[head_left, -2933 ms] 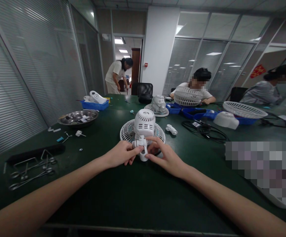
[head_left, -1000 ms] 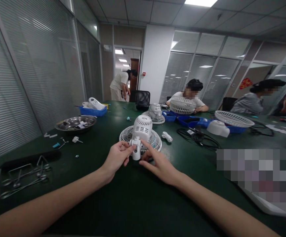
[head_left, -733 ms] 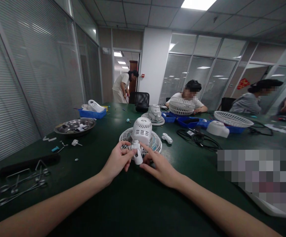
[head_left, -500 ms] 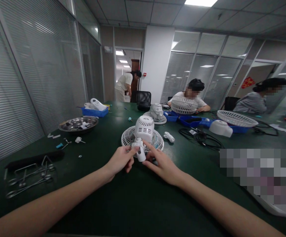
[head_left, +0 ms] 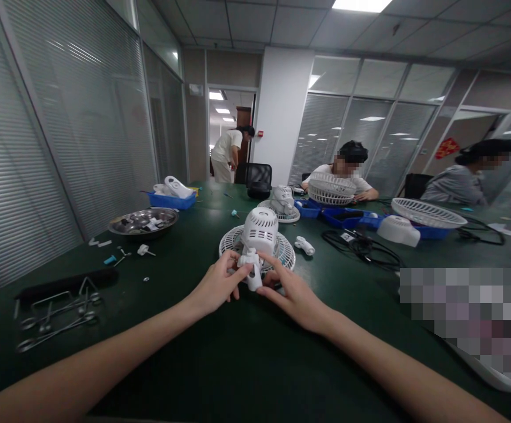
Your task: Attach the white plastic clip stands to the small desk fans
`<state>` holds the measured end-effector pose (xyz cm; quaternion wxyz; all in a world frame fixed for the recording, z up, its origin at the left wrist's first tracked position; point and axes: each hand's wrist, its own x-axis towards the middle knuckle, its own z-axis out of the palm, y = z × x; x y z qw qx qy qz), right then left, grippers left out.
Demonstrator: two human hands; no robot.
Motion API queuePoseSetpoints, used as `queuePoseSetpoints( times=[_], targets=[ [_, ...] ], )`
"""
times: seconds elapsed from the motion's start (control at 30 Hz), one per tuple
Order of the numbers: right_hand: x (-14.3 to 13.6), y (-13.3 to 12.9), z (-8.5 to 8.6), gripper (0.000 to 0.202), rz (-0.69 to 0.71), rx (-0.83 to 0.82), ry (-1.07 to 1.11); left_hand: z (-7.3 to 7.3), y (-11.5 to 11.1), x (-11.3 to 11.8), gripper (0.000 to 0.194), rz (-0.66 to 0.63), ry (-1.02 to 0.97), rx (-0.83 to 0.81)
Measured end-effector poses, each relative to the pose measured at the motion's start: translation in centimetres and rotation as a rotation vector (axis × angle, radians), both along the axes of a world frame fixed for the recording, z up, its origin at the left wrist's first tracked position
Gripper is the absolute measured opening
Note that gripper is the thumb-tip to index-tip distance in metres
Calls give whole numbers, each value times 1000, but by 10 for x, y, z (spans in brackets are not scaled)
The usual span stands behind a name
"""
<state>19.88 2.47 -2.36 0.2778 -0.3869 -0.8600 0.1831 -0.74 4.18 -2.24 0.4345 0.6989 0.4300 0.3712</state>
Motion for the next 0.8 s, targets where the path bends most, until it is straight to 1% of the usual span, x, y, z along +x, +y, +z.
queuePoseSetpoints(
  times=[0.13,0.23,0.33,0.43,0.6,0.7,0.8],
  targets=[
    [0,0,0,61,12,1,4,2,-2,-2,38,-32,-7,55],
    [2,-1,1,62,10,-7,1,1,-1,-3,39,-17,19,95],
    [3,-2,3,62,18,-2,-18,1,1,-4,40,19,107,143],
    [4,-2,1,62,4,36,-20,1,3,-6,42,44,223,201],
    [5,-3,-4,47,-6,116,4,5,2,-8,44,100,357,280],
    [5,-4,-2,47,12,91,10,8,0,-8,43,113,397,309],
    [5,-6,2,50,26,10,13,10,-2,-8,43,105,426,308]
  ],
)
